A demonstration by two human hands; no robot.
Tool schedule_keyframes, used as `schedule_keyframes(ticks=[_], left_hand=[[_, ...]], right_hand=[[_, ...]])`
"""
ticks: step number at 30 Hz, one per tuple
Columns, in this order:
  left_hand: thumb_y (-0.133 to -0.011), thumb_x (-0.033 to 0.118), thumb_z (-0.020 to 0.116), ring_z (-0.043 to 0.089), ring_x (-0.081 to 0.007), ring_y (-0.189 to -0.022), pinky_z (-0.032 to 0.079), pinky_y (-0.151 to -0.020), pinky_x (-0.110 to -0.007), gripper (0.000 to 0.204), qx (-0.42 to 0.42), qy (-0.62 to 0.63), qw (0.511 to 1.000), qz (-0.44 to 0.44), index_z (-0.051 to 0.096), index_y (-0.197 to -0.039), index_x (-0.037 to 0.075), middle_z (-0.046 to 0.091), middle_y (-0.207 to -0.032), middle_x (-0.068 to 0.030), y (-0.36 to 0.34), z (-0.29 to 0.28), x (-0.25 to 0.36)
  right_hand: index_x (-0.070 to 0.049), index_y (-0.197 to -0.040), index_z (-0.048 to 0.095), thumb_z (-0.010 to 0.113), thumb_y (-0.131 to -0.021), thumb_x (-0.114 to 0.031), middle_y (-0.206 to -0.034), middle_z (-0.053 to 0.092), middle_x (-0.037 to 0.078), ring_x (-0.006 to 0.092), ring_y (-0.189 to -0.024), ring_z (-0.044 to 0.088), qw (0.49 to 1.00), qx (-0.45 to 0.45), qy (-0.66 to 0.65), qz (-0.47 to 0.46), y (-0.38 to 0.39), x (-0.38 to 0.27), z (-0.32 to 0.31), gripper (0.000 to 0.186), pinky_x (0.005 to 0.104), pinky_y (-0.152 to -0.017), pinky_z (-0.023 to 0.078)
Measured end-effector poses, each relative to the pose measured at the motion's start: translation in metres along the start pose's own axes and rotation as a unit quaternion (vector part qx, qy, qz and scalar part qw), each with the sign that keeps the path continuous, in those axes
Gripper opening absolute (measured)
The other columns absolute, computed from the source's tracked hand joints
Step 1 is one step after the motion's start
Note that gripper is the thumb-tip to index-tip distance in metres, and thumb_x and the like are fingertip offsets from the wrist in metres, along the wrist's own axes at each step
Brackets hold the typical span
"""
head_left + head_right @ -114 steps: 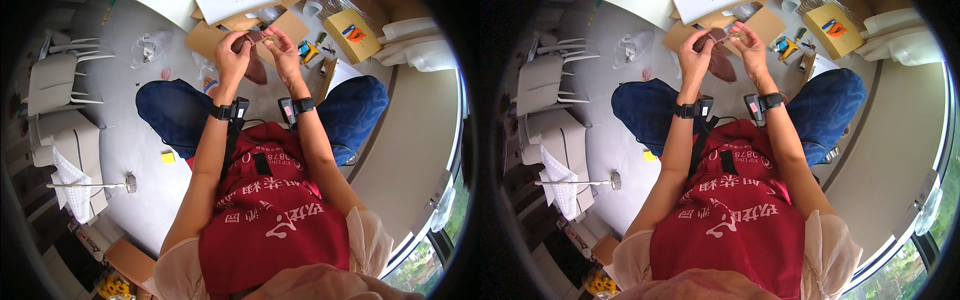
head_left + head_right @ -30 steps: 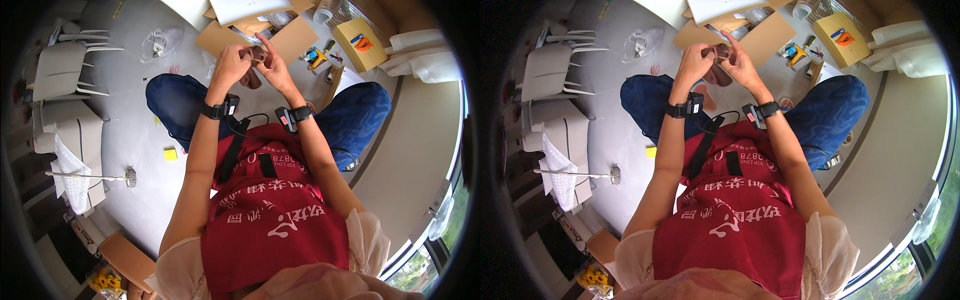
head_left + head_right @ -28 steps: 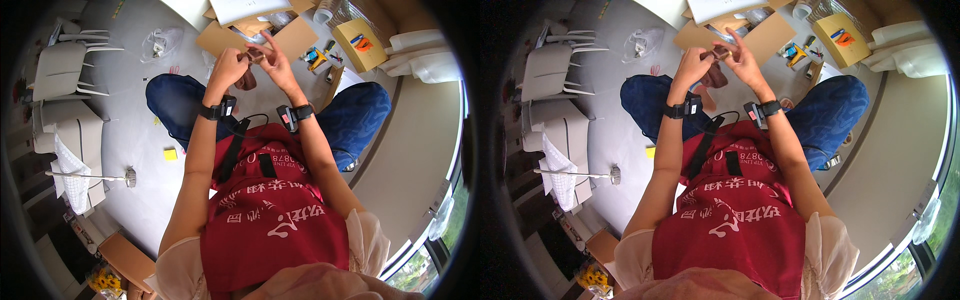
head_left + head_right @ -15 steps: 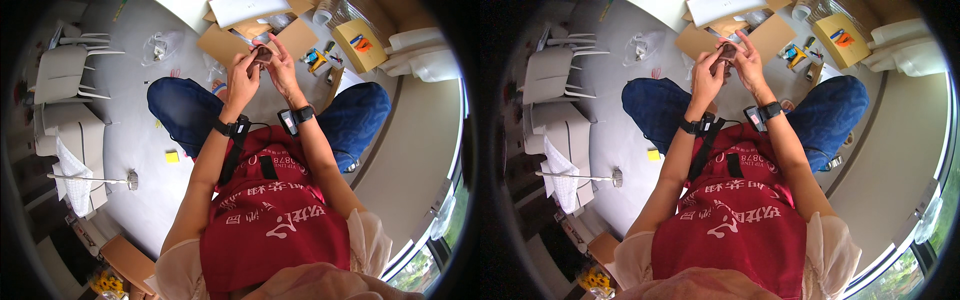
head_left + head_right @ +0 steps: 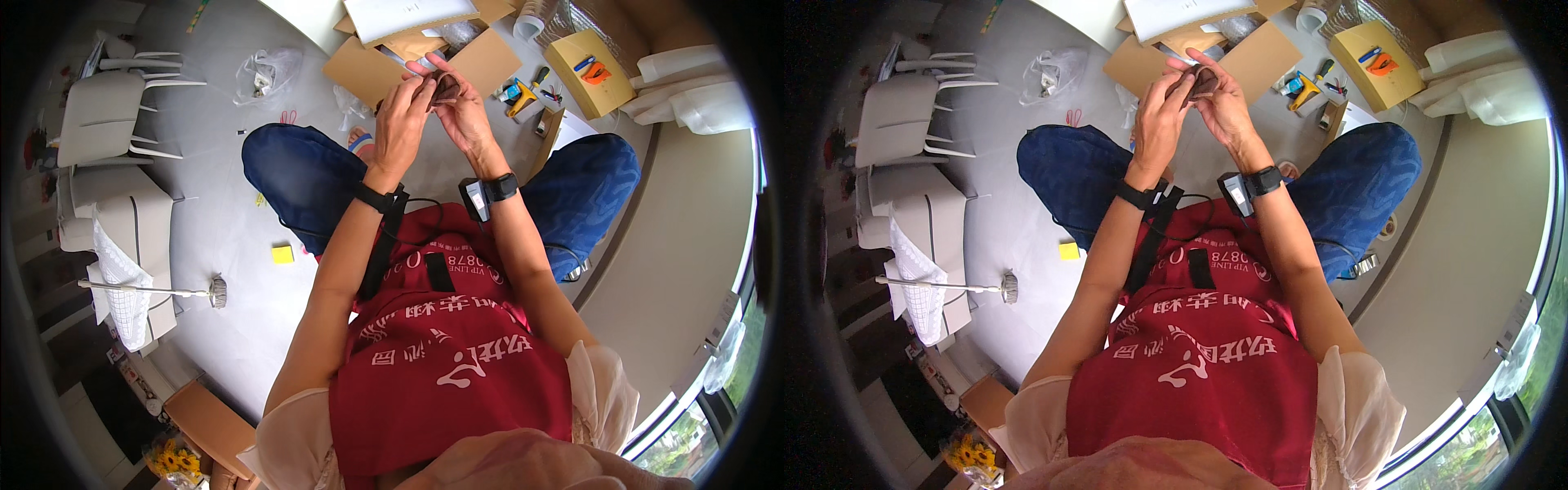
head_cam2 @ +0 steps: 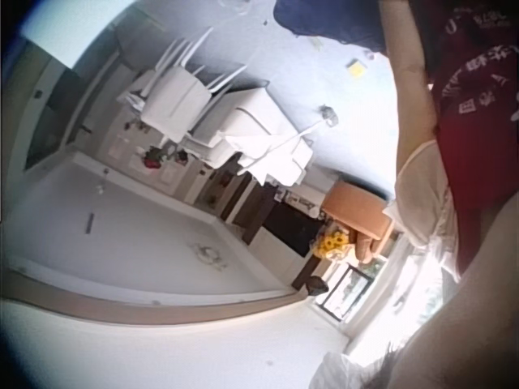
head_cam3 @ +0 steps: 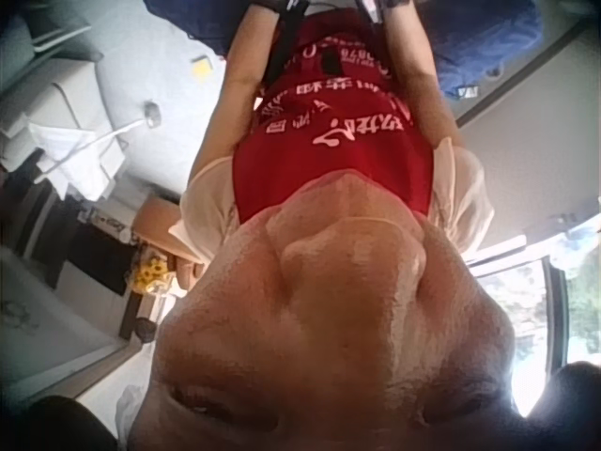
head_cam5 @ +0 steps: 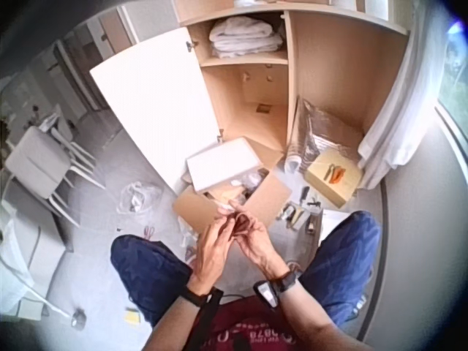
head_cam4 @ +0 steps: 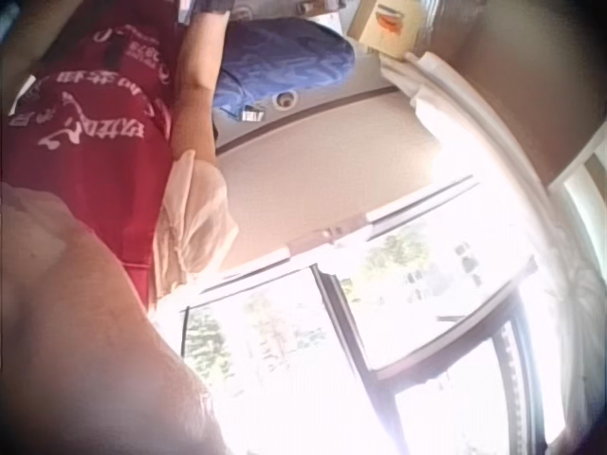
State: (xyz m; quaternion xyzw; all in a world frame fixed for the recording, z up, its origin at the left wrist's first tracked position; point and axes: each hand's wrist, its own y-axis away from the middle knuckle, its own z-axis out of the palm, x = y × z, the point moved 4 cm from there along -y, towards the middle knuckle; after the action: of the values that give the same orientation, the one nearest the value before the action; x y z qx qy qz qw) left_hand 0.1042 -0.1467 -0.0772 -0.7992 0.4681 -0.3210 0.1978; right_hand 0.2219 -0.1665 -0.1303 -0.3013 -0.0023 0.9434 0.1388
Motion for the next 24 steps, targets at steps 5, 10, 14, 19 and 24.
schedule_keyframes(ticks=[5, 10, 14, 19, 24], left_hand=[[-0.072, 0.0, 0.079, 0.06, -0.0316, -0.093, 0.051, -0.081, -0.042, 0.032, 0.022, -0.016, 0.999, 0.03, 0.069, -0.103, 0.003, 0.063, -0.103, -0.0106, -0.001, -0.009, 0.004], [-0.072, -0.003, 0.078, 0.061, -0.0325, -0.095, 0.051, -0.082, -0.041, 0.028, 0.03, 0.041, 0.998, -0.035, 0.069, -0.098, 0.003, 0.063, -0.103, -0.0107, 0.008, -0.02, -0.004], [-0.076, -0.001, 0.074, 0.059, -0.0337, -0.104, 0.05, -0.088, -0.045, 0.042, 0.026, 0.065, 0.998, -0.007, 0.066, -0.117, 0.001, 0.061, -0.118, -0.0121, -0.007, -0.006, -0.002], [-0.08, 0.0, 0.07, 0.061, -0.0331, -0.106, 0.051, -0.088, -0.042, 0.033, -0.079, 0.04, 0.996, -0.011, 0.069, -0.113, 0.002, 0.063, -0.116, -0.0113, 0.005, 0.005, -0.016], [-0.09, -0.001, 0.057, 0.07, -0.0193, -0.088, 0.054, -0.079, -0.032, 0.028, -0.13, 0.355, 0.87, -0.318, 0.071, -0.114, 0.005, 0.073, -0.096, -0.0087, -0.002, 0.003, -0.055]], right_hand=[[0.0, -0.146, 0.045, 0.034, -0.088, 0.017, -0.142, 0.055, 0.024, 0.0342, -0.126, 0.059, 1.0, -0.013, -0.004, 0.003, 0.0, -0.01, 0.0, 0.062, 0.0377, -0.092, 0.058], [0.004, -0.145, 0.044, 0.037, -0.092, 0.015, -0.142, 0.055, 0.023, 0.0309, -0.13, 0.057, 0.998, 0.034, 0.039, -0.021, -0.003, -0.023, 0.003, 0.055, 0.0392, -0.098, 0.056], [0.002, -0.143, 0.048, 0.036, -0.096, 0.012, -0.141, 0.056, 0.023, 0.0304, -0.124, 0.061, 1.0, -0.004, -0.011, 0.005, 0.0, -0.006, -0.006, 0.05, 0.0451, -0.103, 0.053], [0.003, -0.14, 0.051, 0.041, -0.103, 0.001, -0.138, 0.058, 0.023, 0.0331, -0.122, 0.061, 0.994, 0.076, -0.02, 0.074, -0.001, 0.012, -0.043, 0.039, 0.0457, -0.106, 0.051], [0.011, -0.132, 0.052, 0.043, -0.104, -0.004, -0.129, 0.06, 0.023, 0.0353, -0.12, 0.061, 0.977, 0.165, -0.067, 0.113, -0.006, 0.029, -0.086, 0.033, 0.0483, -0.108, 0.05]])
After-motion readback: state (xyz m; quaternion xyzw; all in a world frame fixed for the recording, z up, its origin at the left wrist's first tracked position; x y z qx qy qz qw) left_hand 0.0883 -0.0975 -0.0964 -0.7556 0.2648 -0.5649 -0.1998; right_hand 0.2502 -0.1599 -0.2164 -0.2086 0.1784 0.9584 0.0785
